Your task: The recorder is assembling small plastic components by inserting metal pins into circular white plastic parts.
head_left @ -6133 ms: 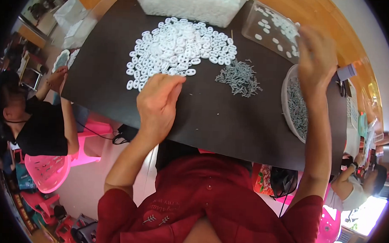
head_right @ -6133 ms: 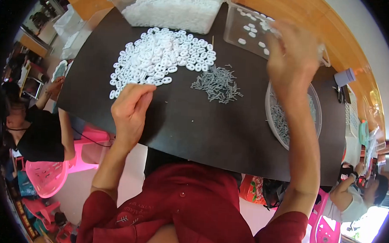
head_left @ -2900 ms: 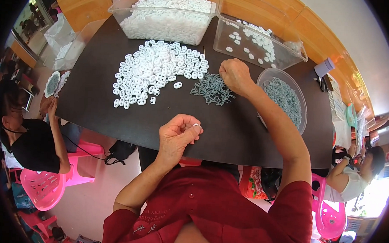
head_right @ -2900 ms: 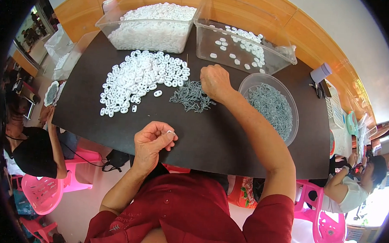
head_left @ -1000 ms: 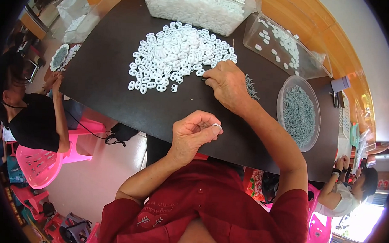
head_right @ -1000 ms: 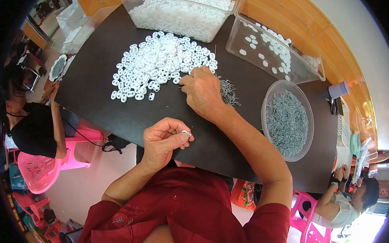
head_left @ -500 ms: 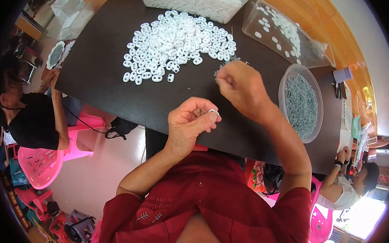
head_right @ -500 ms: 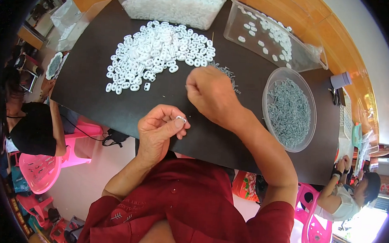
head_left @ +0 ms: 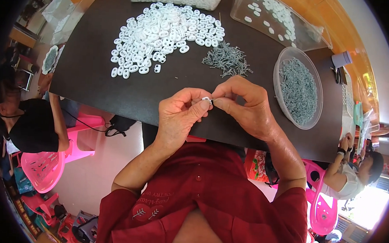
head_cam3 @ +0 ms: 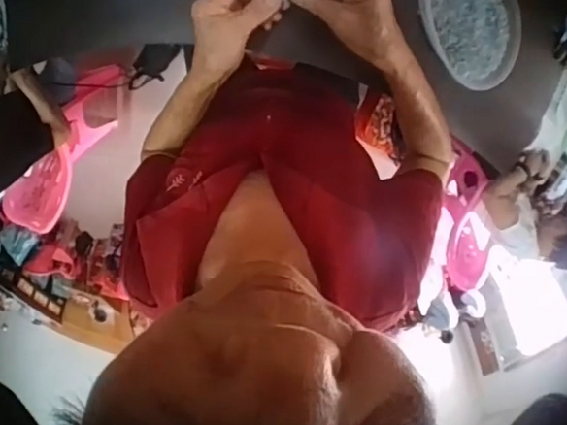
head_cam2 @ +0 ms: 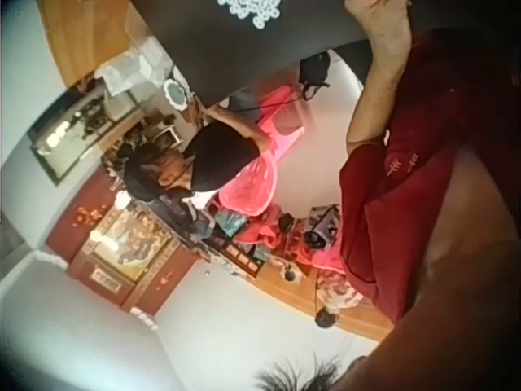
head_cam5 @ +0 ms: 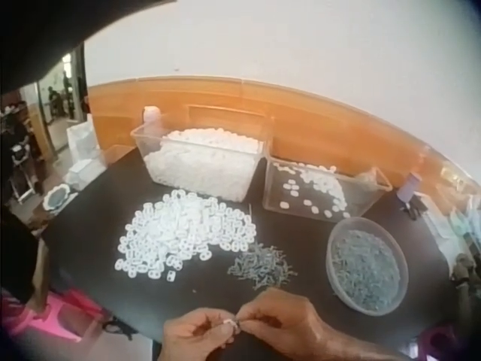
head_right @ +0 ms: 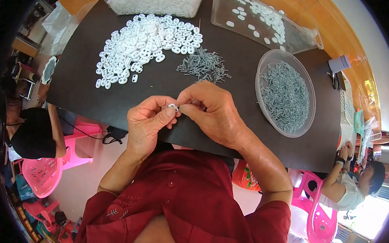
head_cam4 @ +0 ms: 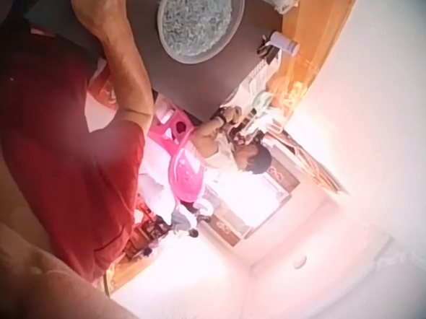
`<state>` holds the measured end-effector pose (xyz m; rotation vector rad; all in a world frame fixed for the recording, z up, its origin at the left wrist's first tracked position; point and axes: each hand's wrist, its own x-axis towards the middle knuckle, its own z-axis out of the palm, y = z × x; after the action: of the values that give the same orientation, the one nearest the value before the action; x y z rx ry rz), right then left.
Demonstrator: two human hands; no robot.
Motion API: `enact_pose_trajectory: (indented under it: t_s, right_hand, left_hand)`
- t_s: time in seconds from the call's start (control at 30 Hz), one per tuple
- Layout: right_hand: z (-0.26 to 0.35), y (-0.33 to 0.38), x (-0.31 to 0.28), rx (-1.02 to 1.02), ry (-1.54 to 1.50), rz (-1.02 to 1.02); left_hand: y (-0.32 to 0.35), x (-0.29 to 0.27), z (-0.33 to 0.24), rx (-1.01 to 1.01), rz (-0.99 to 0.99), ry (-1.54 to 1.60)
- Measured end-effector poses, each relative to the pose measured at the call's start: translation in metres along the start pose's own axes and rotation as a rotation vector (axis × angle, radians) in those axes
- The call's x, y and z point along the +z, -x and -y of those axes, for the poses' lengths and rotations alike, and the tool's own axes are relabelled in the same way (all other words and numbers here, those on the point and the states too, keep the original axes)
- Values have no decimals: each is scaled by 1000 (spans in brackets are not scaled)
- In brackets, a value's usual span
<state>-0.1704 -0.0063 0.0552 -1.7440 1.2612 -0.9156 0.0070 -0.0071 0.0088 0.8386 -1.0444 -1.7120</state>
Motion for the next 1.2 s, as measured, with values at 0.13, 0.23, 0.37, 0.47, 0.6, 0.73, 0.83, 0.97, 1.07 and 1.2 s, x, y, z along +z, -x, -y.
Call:
enact_pose_trajectory:
  t_s: [0.13, 0.23, 0.37, 0.47, 0.6, 0.73, 0.83, 0.97, 1.07, 1.2]
  right_hand:
    - [3, 0, -2, 32, -17, 19]
    - [4, 0, -2, 58, -13, 37]
    - [7, -1, -2, 97, -43, 62]
    - [8, -3, -2, 130, -44, 90]
    - [8, -6, -1, 152, -62, 109]
    - [6, -8, 6, 203, -157, 44]
    - [1, -10, 13, 187, -226, -20]
    - [4, -12, 17, 124, -312, -67]
    - [2, -11, 17, 120, -336, 9]
    - [0, -10, 21, 107, -314, -13]
  left_hand:
    - [1, 1, -2, 13, 33, -24]
    - [1, 0, -4, 23, 55, -35]
    - [3, -1, -4, 2, 55, -14]
    - [3, -4, 0, 53, 44, -142]
    - [3, -2, 3, 237, -11, -332]
    - [4, 0, 1, 502, -55, -661]
    - [5, -2, 3, 348, -78, -491]
    - [4, -2, -7, 119, -99, -203]
    - [4, -4, -6, 108, -104, -137]
    - [4, -5, -7, 82, -99, -112]
